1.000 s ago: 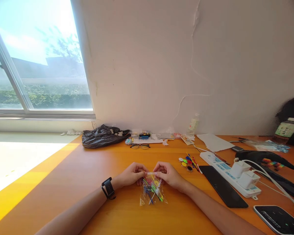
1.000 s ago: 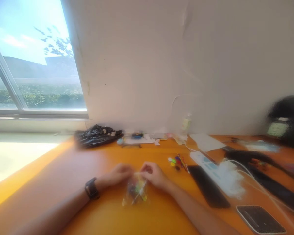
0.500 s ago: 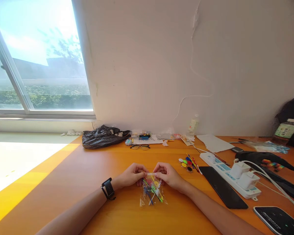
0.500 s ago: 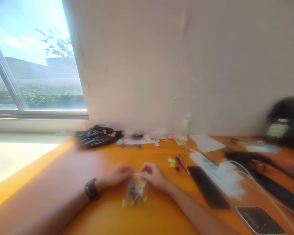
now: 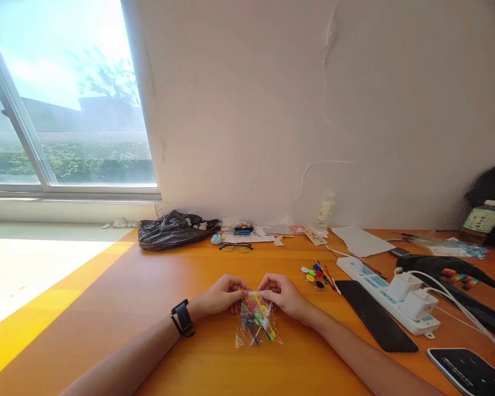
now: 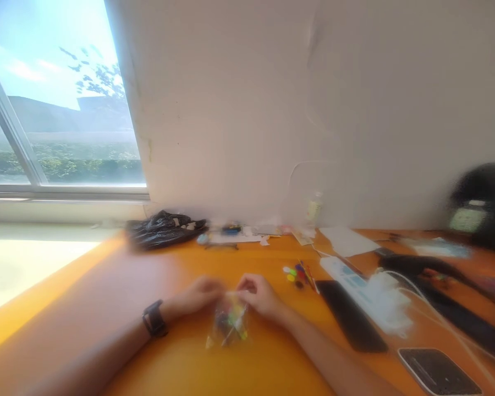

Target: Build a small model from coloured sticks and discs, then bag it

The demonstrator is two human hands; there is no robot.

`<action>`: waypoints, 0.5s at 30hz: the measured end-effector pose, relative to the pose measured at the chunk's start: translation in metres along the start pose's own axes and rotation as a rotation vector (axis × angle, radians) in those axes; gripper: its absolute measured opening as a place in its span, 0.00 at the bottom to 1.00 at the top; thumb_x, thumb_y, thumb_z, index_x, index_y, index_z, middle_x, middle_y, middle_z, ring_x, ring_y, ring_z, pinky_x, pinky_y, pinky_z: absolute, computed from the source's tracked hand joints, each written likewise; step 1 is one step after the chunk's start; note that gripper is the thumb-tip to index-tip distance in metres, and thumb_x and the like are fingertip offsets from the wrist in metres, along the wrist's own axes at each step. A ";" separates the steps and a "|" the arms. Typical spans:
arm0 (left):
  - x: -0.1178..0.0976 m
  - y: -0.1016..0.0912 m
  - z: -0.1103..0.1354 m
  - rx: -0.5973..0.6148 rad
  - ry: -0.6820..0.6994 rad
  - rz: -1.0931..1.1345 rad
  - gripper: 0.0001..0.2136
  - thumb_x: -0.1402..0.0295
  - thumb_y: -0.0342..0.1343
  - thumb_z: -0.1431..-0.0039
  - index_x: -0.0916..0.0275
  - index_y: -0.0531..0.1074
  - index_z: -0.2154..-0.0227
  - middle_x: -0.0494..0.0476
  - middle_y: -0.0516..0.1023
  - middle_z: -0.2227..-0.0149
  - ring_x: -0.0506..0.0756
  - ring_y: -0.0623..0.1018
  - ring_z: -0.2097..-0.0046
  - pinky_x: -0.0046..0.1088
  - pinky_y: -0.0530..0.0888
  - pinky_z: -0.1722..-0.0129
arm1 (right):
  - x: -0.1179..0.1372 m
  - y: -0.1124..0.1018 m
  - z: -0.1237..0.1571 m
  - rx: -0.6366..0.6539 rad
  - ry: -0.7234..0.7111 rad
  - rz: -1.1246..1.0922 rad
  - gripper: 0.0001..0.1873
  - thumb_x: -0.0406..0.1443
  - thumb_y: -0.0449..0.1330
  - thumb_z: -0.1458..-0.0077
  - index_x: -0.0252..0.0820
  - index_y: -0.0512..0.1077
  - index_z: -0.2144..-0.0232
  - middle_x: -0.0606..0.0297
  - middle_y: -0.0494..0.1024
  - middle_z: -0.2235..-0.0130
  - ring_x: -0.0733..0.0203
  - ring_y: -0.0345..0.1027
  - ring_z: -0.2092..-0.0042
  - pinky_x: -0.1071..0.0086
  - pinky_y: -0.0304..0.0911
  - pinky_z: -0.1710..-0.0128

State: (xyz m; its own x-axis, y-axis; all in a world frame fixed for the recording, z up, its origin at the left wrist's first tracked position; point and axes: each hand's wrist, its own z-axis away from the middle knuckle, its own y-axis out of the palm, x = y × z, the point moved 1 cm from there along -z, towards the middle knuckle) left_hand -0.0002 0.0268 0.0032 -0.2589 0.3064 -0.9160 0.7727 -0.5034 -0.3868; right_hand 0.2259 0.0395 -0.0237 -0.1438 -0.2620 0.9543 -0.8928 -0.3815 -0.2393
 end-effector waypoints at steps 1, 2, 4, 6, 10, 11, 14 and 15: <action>0.001 0.000 0.000 0.002 -0.001 -0.003 0.19 0.54 0.57 0.39 0.68 0.76 0.70 0.55 0.77 0.72 0.49 0.71 0.73 0.24 0.65 0.73 | 0.001 0.000 0.000 0.000 0.001 -0.002 0.09 0.38 0.67 0.51 0.40 0.72 0.70 0.67 0.74 0.73 0.63 0.66 0.72 0.73 0.59 0.74; 0.001 0.000 0.000 0.001 -0.002 -0.006 0.19 0.54 0.57 0.39 0.68 0.76 0.70 0.55 0.77 0.72 0.49 0.71 0.73 0.24 0.65 0.73 | 0.001 0.000 0.001 0.000 0.003 -0.004 0.09 0.38 0.67 0.51 0.40 0.72 0.70 0.68 0.74 0.73 0.63 0.66 0.72 0.73 0.59 0.74; 0.002 0.000 -0.001 0.002 -0.006 -0.012 0.19 0.54 0.57 0.39 0.68 0.76 0.70 0.55 0.77 0.73 0.49 0.71 0.73 0.24 0.65 0.73 | 0.001 0.000 0.001 0.003 0.002 -0.004 0.09 0.38 0.67 0.50 0.40 0.72 0.70 0.67 0.74 0.73 0.63 0.66 0.72 0.73 0.59 0.74; 0.002 0.001 0.000 0.000 -0.007 -0.019 0.19 0.54 0.57 0.38 0.68 0.77 0.69 0.55 0.76 0.73 0.50 0.72 0.73 0.24 0.66 0.73 | 0.001 0.000 0.001 0.005 -0.001 -0.003 0.09 0.38 0.67 0.49 0.40 0.72 0.70 0.67 0.75 0.73 0.63 0.66 0.72 0.72 0.59 0.73; -0.001 0.001 0.001 0.002 -0.004 -0.032 0.19 0.54 0.56 0.38 0.68 0.77 0.69 0.55 0.77 0.72 0.50 0.71 0.73 0.24 0.66 0.73 | -0.001 0.000 0.001 0.003 0.002 0.003 0.08 0.38 0.67 0.49 0.40 0.73 0.69 0.68 0.74 0.73 0.64 0.65 0.73 0.72 0.60 0.72; -0.001 0.001 0.001 0.006 -0.003 -0.036 0.19 0.54 0.56 0.37 0.69 0.77 0.69 0.55 0.77 0.72 0.50 0.71 0.73 0.24 0.66 0.73 | -0.001 0.000 0.001 0.002 0.000 0.005 0.08 0.38 0.67 0.49 0.40 0.73 0.69 0.68 0.74 0.73 0.64 0.66 0.72 0.72 0.60 0.72; -0.003 0.001 0.001 0.005 0.000 -0.047 0.19 0.55 0.56 0.37 0.69 0.77 0.69 0.55 0.77 0.73 0.49 0.71 0.73 0.24 0.66 0.73 | 0.000 -0.001 0.001 -0.002 -0.007 0.014 0.08 0.37 0.67 0.50 0.39 0.73 0.70 0.67 0.75 0.72 0.64 0.66 0.71 0.73 0.60 0.72; -0.003 0.001 0.001 0.004 0.001 -0.050 0.18 0.55 0.55 0.38 0.69 0.77 0.69 0.55 0.77 0.73 0.49 0.71 0.73 0.24 0.66 0.73 | 0.000 -0.001 0.001 -0.001 -0.008 0.016 0.08 0.37 0.67 0.50 0.39 0.73 0.70 0.67 0.75 0.72 0.64 0.66 0.71 0.73 0.60 0.72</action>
State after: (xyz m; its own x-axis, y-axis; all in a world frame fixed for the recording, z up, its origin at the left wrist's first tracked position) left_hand 0.0005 0.0249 0.0054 -0.2966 0.3317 -0.8955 0.7567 -0.4904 -0.4323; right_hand 0.2268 0.0387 -0.0235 -0.1544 -0.2750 0.9490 -0.8909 -0.3766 -0.2540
